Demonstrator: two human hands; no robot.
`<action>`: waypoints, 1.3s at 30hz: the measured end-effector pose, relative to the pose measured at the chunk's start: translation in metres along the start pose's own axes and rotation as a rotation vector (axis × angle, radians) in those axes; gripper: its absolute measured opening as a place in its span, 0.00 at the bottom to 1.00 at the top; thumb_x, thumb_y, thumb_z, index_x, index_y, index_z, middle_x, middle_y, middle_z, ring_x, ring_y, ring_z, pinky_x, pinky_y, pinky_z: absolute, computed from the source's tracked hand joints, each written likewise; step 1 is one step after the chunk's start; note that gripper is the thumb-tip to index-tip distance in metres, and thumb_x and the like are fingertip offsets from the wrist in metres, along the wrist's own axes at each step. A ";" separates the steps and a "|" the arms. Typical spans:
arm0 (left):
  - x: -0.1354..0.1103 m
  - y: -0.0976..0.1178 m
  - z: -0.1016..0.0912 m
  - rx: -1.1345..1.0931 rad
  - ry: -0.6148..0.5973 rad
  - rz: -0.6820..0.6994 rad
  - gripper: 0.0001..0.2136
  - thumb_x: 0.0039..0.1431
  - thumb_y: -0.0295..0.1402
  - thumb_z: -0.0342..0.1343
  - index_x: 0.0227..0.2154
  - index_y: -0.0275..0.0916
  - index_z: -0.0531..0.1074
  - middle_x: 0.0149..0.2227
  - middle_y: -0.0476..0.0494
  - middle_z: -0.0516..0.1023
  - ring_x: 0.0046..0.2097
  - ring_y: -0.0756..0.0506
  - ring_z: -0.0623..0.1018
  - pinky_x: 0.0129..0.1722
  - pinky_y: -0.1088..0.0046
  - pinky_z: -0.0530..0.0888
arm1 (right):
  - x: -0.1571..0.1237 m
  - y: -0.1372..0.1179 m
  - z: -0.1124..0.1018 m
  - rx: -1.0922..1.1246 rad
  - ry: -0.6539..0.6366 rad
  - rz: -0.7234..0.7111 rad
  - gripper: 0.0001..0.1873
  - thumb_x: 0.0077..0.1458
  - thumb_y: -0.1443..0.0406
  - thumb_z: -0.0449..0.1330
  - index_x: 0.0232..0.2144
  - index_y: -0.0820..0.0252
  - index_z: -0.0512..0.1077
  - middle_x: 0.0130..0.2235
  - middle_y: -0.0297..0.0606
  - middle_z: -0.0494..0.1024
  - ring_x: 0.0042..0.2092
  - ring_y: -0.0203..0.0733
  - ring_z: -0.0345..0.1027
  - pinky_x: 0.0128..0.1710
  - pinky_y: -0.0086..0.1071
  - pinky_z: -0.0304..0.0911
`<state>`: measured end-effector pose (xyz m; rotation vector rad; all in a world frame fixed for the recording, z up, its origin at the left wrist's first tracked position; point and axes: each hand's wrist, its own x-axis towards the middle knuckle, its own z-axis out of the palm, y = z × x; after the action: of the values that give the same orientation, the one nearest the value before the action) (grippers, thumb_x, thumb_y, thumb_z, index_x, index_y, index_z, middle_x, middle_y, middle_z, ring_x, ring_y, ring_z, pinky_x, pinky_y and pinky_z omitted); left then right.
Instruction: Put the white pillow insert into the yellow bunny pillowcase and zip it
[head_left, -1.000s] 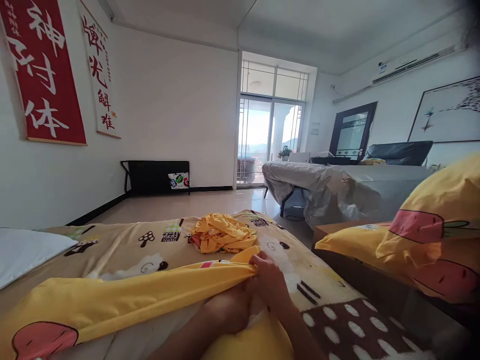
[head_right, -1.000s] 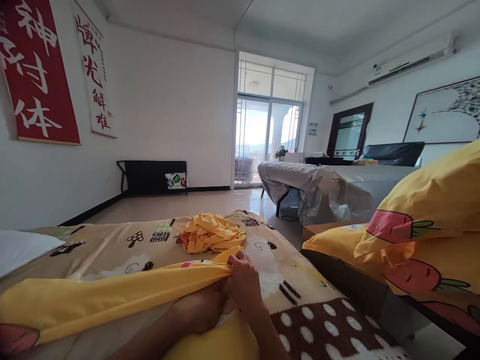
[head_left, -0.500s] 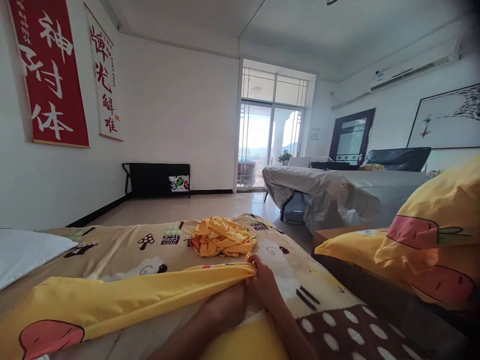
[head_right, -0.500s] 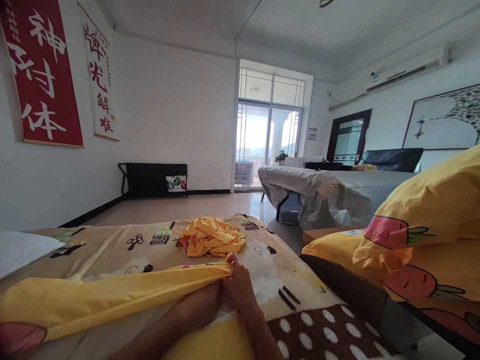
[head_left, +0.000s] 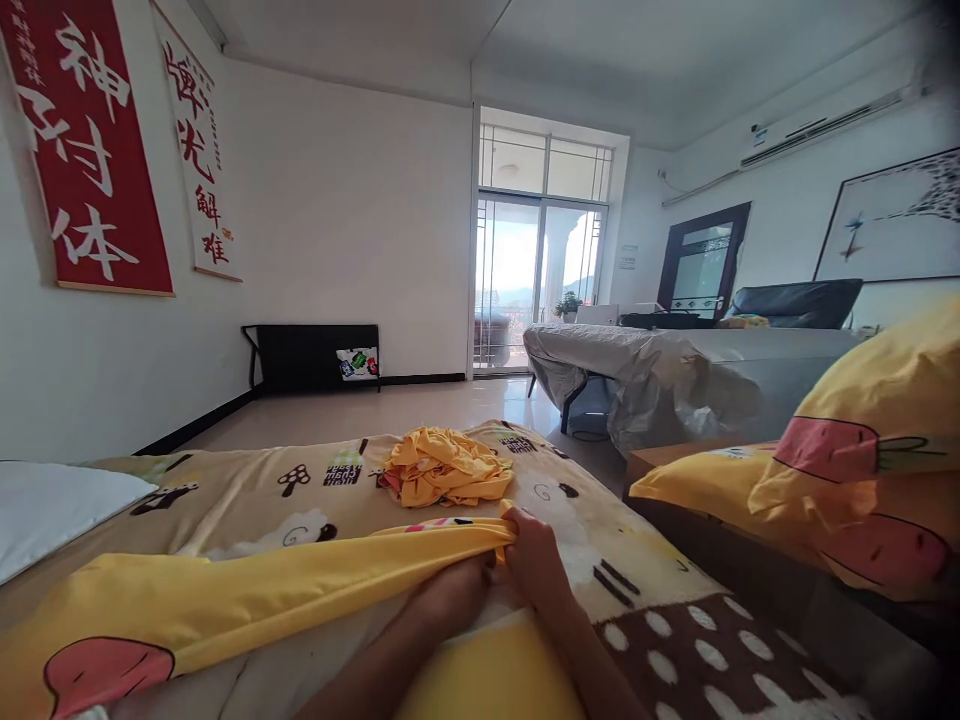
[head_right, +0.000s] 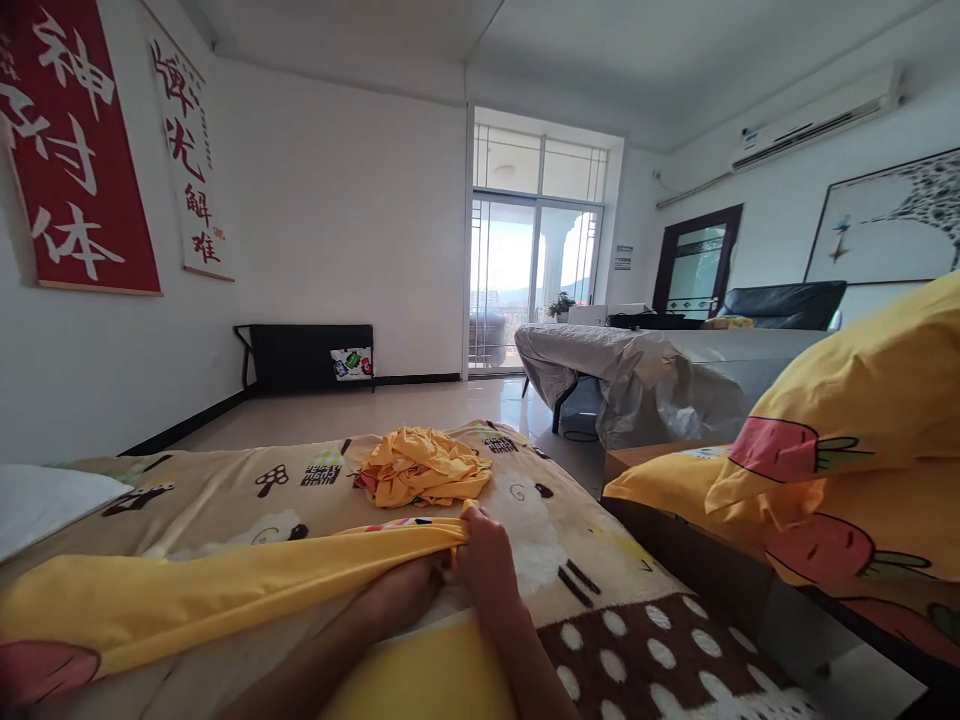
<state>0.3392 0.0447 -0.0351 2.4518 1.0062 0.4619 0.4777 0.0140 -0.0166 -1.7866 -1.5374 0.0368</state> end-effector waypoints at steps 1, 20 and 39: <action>-0.002 0.003 -0.003 -0.010 0.008 -0.026 0.19 0.63 0.33 0.38 0.52 0.39 0.66 0.56 0.41 0.71 0.56 0.43 0.70 0.60 0.58 0.63 | 0.001 0.000 -0.001 -0.011 -0.004 -0.007 0.16 0.37 0.76 0.47 0.28 0.60 0.70 0.32 0.39 0.75 0.35 0.40 0.68 0.36 0.28 0.57; -0.013 0.024 -0.027 0.106 -0.213 0.264 0.15 0.59 0.27 0.44 0.44 0.44 0.73 0.54 0.46 0.73 0.56 0.43 0.69 0.60 0.59 0.62 | 0.002 0.002 -0.002 0.243 -0.035 0.050 0.14 0.37 0.73 0.49 0.29 0.57 0.68 0.29 0.33 0.77 0.33 0.39 0.68 0.31 0.26 0.56; -0.009 0.015 -0.020 0.173 -0.123 0.029 0.20 0.59 0.29 0.43 0.52 0.37 0.70 0.62 0.36 0.64 0.63 0.35 0.61 0.64 0.51 0.54 | 0.009 0.009 0.012 1.068 -0.234 0.104 0.19 0.30 0.71 0.53 0.30 0.60 0.75 0.29 0.33 0.79 0.32 0.39 0.71 0.31 0.28 0.64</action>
<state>0.3321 0.0345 -0.0118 2.6147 0.9982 0.2376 0.4819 0.0282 -0.0255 -0.9953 -1.1863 0.9562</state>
